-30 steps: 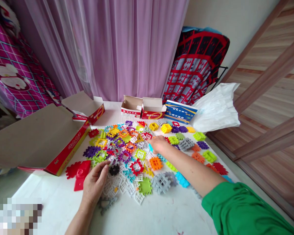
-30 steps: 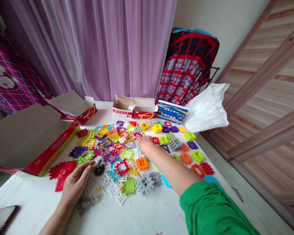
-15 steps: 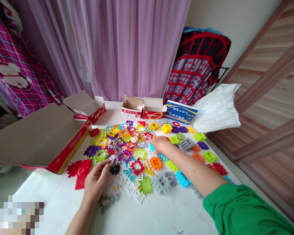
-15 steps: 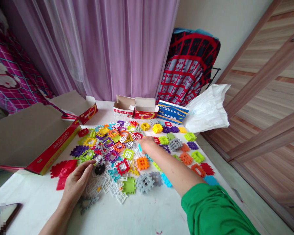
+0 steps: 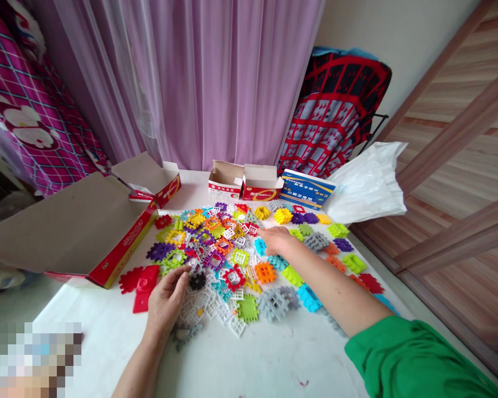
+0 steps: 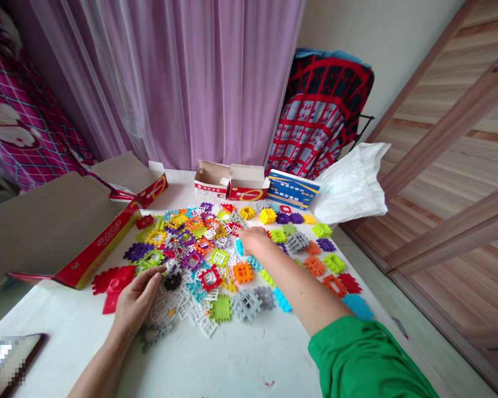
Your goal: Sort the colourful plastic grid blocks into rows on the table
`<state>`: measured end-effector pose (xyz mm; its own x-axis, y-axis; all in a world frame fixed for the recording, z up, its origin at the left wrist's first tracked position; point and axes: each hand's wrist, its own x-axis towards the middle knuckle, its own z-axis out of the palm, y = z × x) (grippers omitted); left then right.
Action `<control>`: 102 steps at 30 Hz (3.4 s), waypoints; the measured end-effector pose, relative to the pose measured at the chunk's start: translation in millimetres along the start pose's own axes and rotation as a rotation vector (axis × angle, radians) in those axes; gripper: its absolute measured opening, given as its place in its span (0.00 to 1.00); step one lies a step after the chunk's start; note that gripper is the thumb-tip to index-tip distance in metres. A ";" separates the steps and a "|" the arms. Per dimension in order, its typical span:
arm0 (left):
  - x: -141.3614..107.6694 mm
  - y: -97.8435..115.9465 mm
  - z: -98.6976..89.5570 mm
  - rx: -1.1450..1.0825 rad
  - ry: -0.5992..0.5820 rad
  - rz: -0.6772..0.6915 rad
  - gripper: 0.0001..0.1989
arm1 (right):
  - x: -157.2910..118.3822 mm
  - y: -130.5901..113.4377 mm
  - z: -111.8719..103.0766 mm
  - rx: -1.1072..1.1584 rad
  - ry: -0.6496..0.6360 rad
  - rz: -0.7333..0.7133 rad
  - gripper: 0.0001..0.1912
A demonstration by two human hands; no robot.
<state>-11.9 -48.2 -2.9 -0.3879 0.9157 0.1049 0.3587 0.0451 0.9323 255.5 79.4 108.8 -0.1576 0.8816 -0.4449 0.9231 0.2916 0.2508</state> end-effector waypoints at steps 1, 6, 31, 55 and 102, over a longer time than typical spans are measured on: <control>0.0 0.9 -0.1 0.002 -0.002 -0.002 0.23 | -4.8 2.5 -1.0 0.031 0.025 0.015 0.30; 0.3 5.6 -1.1 0.024 -0.041 0.015 0.23 | -38.9 4.0 13.5 0.308 0.276 -0.017 0.15; -17.1 53.8 25.3 0.740 -0.204 0.416 0.15 | -80.7 2.3 137.8 1.101 1.337 0.190 0.16; -28.3 61.1 72.5 0.621 -0.202 0.678 0.25 | -86.3 -14.1 123.0 1.122 0.917 -0.064 0.09; -43.5 13.8 55.4 0.707 -0.157 0.934 0.16 | -100.8 87.6 163.2 1.382 1.203 0.528 0.17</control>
<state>56.9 -65.3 -13.7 0.3649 0.7478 0.5546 0.8575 -0.5020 0.1127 409.5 -44.5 35.3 0.6291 0.7007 0.3365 0.4512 0.0233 -0.8921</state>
